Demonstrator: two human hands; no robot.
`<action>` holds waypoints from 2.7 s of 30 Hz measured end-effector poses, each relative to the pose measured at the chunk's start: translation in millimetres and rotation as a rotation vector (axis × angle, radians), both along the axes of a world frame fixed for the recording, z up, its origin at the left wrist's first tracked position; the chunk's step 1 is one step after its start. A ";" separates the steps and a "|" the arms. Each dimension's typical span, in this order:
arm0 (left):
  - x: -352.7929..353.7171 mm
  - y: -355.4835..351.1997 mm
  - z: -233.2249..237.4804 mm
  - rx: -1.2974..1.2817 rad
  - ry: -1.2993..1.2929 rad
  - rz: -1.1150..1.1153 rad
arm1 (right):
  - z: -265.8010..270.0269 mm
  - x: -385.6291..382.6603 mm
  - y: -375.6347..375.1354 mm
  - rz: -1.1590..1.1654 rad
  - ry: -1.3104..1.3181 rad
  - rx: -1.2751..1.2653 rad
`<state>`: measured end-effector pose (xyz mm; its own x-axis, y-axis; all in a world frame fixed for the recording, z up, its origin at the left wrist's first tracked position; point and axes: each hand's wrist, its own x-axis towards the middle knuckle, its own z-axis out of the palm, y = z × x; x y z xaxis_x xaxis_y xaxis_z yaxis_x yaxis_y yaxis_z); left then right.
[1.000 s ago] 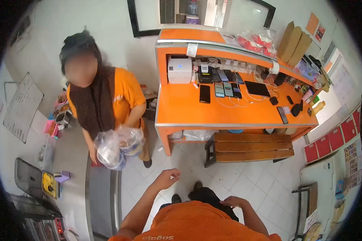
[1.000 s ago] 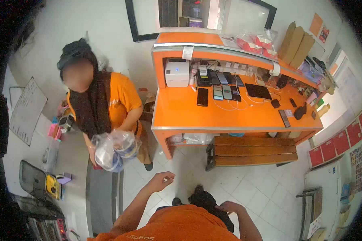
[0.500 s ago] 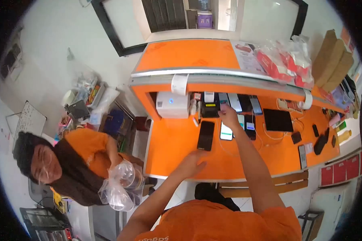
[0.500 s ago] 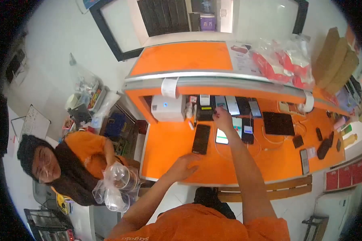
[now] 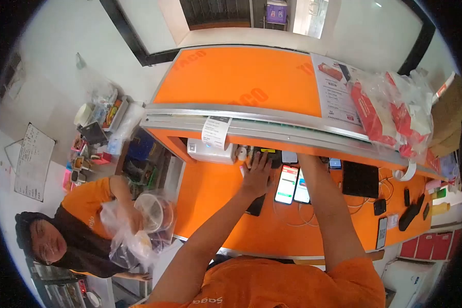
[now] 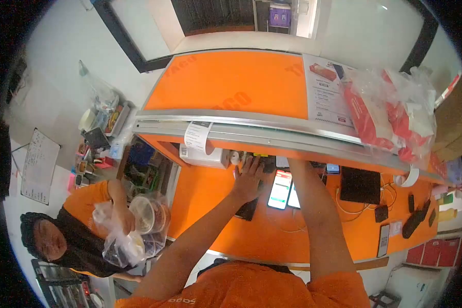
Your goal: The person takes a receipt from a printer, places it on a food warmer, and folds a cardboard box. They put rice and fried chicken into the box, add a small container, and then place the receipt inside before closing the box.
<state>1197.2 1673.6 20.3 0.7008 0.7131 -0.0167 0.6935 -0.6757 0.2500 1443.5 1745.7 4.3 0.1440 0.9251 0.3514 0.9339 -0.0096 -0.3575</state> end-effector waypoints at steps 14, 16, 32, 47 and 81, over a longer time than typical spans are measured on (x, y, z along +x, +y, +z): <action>14.0 -3.9 6.3 0.012 0.054 0.112 | 97.3 -30.6 -81.1 0.137 0.273 -0.060; 15.4 -3.1 9.2 0.019 0.073 0.105 | 77.6 -31.9 -85.3 0.204 0.542 -0.012; 3.3 5.0 -28.9 0.159 0.218 -0.005 | 56.3 -30.5 -217.5 0.439 -0.306 -0.210; -76.4 -112.0 128.8 -0.975 -0.769 -0.153 | 190.5 -160.2 -312.3 0.144 1.188 -0.219; -149.2 -160.1 136.0 -1.404 -1.260 0.444 | 143.6 -232.8 -325.4 0.125 0.443 -0.006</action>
